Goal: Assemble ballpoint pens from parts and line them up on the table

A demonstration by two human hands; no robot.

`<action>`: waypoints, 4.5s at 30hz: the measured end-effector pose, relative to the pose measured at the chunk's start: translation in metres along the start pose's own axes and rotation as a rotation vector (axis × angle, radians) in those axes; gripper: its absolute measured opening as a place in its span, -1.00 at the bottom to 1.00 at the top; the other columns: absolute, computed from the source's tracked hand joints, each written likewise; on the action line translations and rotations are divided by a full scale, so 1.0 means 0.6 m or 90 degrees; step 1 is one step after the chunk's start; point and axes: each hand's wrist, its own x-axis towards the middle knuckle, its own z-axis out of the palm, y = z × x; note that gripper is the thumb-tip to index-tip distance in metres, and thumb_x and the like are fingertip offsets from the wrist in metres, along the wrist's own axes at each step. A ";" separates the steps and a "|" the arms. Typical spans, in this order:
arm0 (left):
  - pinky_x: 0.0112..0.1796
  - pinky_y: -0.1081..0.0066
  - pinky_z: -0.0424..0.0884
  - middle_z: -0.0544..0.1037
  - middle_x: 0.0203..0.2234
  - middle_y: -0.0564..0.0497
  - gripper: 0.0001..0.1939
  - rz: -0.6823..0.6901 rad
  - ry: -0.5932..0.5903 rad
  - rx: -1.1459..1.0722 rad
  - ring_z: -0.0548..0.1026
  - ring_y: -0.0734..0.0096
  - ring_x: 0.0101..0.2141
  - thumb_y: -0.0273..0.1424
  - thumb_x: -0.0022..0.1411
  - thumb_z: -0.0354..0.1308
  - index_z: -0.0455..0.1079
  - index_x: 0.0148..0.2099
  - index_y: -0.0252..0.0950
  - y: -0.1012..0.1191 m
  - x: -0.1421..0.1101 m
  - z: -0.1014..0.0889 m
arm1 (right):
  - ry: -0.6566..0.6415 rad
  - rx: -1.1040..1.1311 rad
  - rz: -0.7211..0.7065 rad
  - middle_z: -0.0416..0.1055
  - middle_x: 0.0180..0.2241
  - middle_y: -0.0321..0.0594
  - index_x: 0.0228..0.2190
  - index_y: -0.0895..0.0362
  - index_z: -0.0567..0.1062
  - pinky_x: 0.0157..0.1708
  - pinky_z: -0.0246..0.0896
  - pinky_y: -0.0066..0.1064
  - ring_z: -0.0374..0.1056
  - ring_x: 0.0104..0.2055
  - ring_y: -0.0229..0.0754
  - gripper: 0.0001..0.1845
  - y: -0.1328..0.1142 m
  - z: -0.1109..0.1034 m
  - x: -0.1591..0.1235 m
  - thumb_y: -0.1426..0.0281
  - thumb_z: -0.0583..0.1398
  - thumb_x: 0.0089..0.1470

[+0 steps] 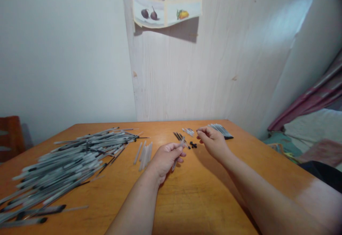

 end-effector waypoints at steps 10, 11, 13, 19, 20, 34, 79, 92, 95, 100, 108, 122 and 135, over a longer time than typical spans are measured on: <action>-0.35 0.50 0.27 0.55 -0.35 -0.07 -0.62 0.011 0.029 0.002 0.43 0.53 -0.44 -0.18 0.13 0.24 0.49 -0.10 -0.34 0.001 -0.001 -0.003 | -0.148 -0.283 0.097 0.45 -0.50 -0.25 -0.50 0.13 0.48 -0.40 0.06 -0.44 0.29 -0.42 -0.22 -0.90 0.089 0.013 0.002 0.49 0.15 -0.11; -0.35 0.50 0.27 0.55 -0.35 -0.07 -0.62 0.009 0.033 0.002 0.43 0.53 -0.44 -0.18 0.13 0.24 0.49 -0.10 -0.34 0.002 -0.002 -0.003 | -0.164 -0.292 0.102 0.45 -0.50 -0.24 -0.49 0.13 0.48 -0.40 0.05 -0.44 0.29 -0.41 -0.22 -0.90 0.092 0.015 0.001 0.49 0.15 -0.11; -0.36 0.50 0.26 0.55 -0.34 -0.07 -0.62 0.003 0.037 0.003 0.42 0.54 -0.45 -0.18 0.13 0.23 0.49 -0.09 -0.33 0.002 -0.002 -0.003 | -0.189 -0.304 0.101 0.46 -0.47 -0.22 -0.48 0.14 0.49 -0.39 0.04 -0.45 0.30 -0.39 -0.22 -0.90 0.094 0.019 0.001 0.50 0.16 -0.10; -0.37 0.50 0.25 0.56 -0.33 -0.07 -0.62 -0.004 0.036 0.018 0.43 0.52 -0.44 -0.19 0.14 0.22 0.49 -0.08 -0.33 0.001 0.001 -0.003 | -0.207 -0.336 0.113 0.47 -0.42 -0.17 -0.44 0.16 0.50 -0.37 0.03 -0.45 0.30 -0.36 -0.20 -0.92 0.091 0.024 -0.001 0.42 0.19 -0.04; -0.37 0.49 0.25 0.56 -0.33 -0.07 -0.63 -0.002 0.035 0.019 0.43 0.52 -0.44 -0.19 0.14 0.22 0.49 -0.10 -0.33 0.001 0.002 -0.002 | -0.202 -0.341 0.119 0.47 -0.42 -0.17 -0.43 0.15 0.50 -0.38 0.03 -0.45 0.30 -0.36 -0.20 -0.91 0.090 0.025 -0.001 0.41 0.19 -0.03; -0.33 0.47 0.27 0.55 -0.36 -0.08 -0.65 0.000 0.041 0.010 0.43 0.51 -0.45 -0.20 0.12 0.24 0.49 -0.14 -0.35 0.001 0.001 0.000 | -0.196 -0.380 0.127 0.46 -0.45 -0.20 -0.42 0.13 0.47 -0.44 -0.06 -0.45 0.27 -0.40 -0.21 -0.90 0.095 0.026 -0.002 0.45 0.15 -0.04; -0.38 0.44 0.27 0.55 -0.36 -0.08 -0.63 -0.010 -0.004 0.030 0.42 0.48 -0.45 -0.18 0.10 0.25 0.46 -0.13 -0.35 -0.007 0.001 0.007 | -0.322 0.464 0.358 0.54 -0.40 -0.14 -0.38 0.18 0.48 -0.45 0.38 -0.55 0.41 -0.49 -0.35 -0.88 0.023 -0.015 -0.001 0.38 0.29 0.04; -0.38 0.45 0.21 0.53 -0.42 -0.04 -0.65 -0.016 -0.055 0.019 0.37 0.54 -0.50 -0.21 0.07 0.28 0.48 -0.17 -0.36 -0.013 0.001 0.013 | -0.294 0.534 0.307 0.54 -0.38 -0.16 -0.33 0.20 0.51 -0.41 0.37 -0.57 0.43 -0.45 -0.36 -0.78 -0.003 -0.005 -0.008 0.38 0.38 -0.03; -0.39 0.46 0.20 0.53 -0.43 -0.02 -0.64 -0.021 -0.056 0.006 0.36 0.56 -0.50 -0.20 0.06 0.29 0.49 -0.17 -0.35 -0.014 0.000 0.014 | -0.287 0.523 0.296 0.52 -0.41 -0.19 -0.35 0.20 0.51 -0.41 0.34 -0.54 0.41 -0.45 -0.35 -0.74 -0.003 -0.004 -0.007 0.33 0.40 -0.07; -0.38 0.47 0.22 0.53 -0.42 -0.02 -0.69 -0.016 -0.054 0.020 0.37 0.56 -0.50 -0.23 0.07 0.28 0.49 -0.18 -0.34 -0.010 -0.002 0.014 | -0.285 0.514 0.290 0.50 -0.44 -0.24 -0.36 0.19 0.52 -0.39 0.30 -0.50 0.40 -0.44 -0.34 -0.72 -0.006 -0.003 -0.008 0.31 0.41 -0.10; -0.40 0.48 0.20 0.53 -0.41 -0.02 -0.72 -0.022 -0.052 0.034 0.37 0.56 -0.50 -0.27 0.12 0.24 0.49 -0.16 -0.34 -0.006 -0.005 0.015 | -0.296 0.496 0.277 0.49 -0.45 -0.26 -0.36 0.19 0.52 -0.39 0.28 -0.49 0.37 -0.45 -0.35 -0.73 -0.011 -0.001 -0.011 0.31 0.40 -0.09; -0.39 0.46 0.21 0.52 -0.43 -0.02 -0.71 -0.009 -0.059 0.043 0.37 0.55 -0.50 -0.25 0.11 0.24 0.47 -0.19 -0.36 -0.010 -0.002 0.014 | -0.307 0.455 0.264 0.47 -0.48 -0.25 -0.39 0.19 0.53 -0.42 0.25 -0.47 0.35 -0.47 -0.33 -0.74 -0.011 -0.003 -0.012 0.28 0.40 -0.09; -0.41 0.47 0.24 0.54 -0.34 -0.07 -0.64 0.018 -0.054 0.046 0.39 0.50 -0.43 -0.22 0.12 0.22 0.50 -0.11 -0.37 -0.016 0.004 0.014 | -0.299 0.484 0.250 0.50 -0.44 -0.22 -0.42 0.17 0.48 -0.42 0.24 -0.47 0.36 -0.45 -0.33 -0.70 -0.017 0.008 -0.016 0.23 0.38 -0.05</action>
